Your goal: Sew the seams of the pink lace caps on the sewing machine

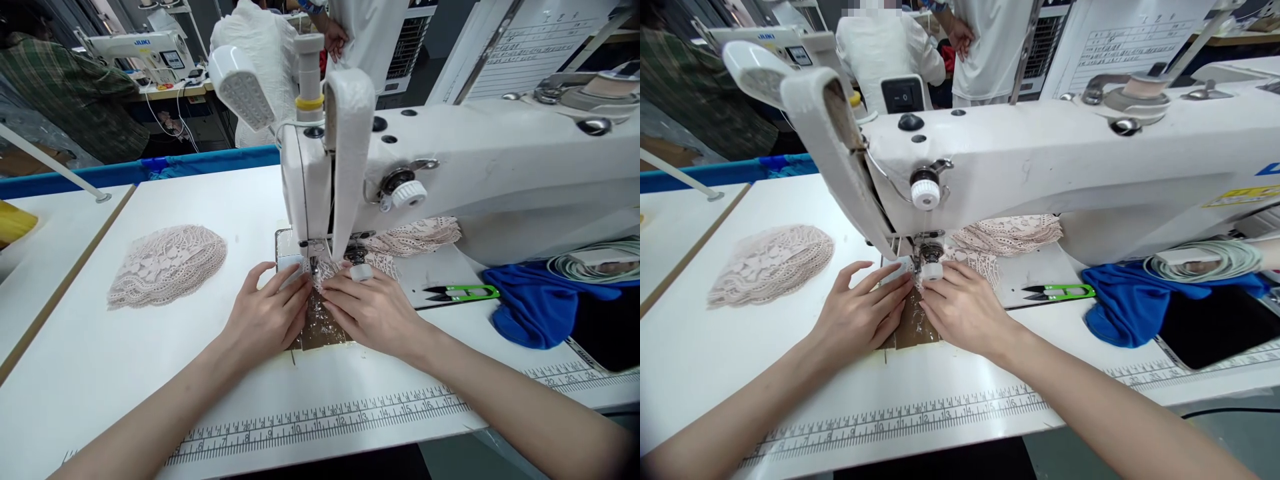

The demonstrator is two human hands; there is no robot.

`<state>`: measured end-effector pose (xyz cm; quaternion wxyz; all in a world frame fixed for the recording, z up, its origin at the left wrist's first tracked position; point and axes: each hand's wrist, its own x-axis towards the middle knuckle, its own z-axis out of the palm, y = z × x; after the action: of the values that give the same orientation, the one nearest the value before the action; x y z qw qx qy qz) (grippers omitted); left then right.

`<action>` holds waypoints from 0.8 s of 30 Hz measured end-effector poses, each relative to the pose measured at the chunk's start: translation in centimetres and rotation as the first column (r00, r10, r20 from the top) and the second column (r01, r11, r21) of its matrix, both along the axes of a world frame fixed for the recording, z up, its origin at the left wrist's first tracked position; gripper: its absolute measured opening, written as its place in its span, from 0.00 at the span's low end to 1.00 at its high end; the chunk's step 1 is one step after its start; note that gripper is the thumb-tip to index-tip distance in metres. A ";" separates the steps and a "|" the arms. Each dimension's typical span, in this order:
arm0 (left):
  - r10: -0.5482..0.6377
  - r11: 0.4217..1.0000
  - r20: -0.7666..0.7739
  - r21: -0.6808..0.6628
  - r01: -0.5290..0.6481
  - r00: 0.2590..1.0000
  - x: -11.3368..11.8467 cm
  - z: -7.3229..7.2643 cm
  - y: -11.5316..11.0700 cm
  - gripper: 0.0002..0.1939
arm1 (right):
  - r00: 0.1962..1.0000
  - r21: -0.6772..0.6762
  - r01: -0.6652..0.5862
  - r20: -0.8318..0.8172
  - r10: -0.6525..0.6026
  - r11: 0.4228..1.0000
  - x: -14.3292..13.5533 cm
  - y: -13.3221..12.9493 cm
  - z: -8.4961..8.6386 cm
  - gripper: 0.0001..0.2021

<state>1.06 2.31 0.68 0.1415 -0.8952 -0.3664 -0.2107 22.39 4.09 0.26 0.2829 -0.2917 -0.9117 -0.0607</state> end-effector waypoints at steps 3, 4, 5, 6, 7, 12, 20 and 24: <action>0.006 1.000 -0.005 -0.001 -0.006 1.000 0.0 0.0 0.2 0.14 | 1.000 -0.002 0.011 0.018 -0.011 1.000 0.1 0.2 -0.2 0.09; 0.011 1.000 -0.007 0.000 -0.011 1.000 0.0 0.0 0.3 0.14 | 1.000 -0.001 0.015 0.024 -0.015 1.000 0.1 0.3 -0.2 0.10; 0.018 1.000 -0.009 0.002 -0.018 1.000 0.0 0.0 0.3 0.14 | 0.999 -0.001 0.018 0.029 -0.018 1.000 0.1 0.3 -0.2 0.10; 0.026 1.000 -0.010 0.002 -0.026 1.000 0.0 0.0 0.3 0.14 | 0.999 -0.001 0.019 0.034 -0.019 1.000 0.1 0.4 -0.2 0.10; 0.031 1.000 -0.011 0.003 -0.031 0.999 0.0 0.0 0.4 0.14 | 0.999 0.000 0.019 0.037 -0.019 1.000 0.1 0.4 -0.2 0.10; 0.046 0.999 -0.013 -0.016 -0.046 0.999 0.1 0.0 0.5 0.15 | 0.998 0.015 0.030 0.046 -0.031 0.999 -0.1 0.6 0.1 0.11; 0.084 0.993 -0.003 -0.078 -0.084 0.996 -0.1 -0.2 0.8 0.17 | 0.991 -0.003 0.072 0.117 -0.071 0.997 -0.2 0.9 -0.1 0.12; 0.105 0.989 -0.011 -0.099 -0.106 0.994 -0.1 -0.3 0.9 0.17 | 0.985 0.004 0.089 0.149 -0.089 0.996 -0.2 1.1 -0.1 0.13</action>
<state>0.98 3.18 0.41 0.1088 -0.8811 -0.4228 -0.1818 22.21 5.17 0.15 0.2107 -0.3271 -0.9164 -0.0937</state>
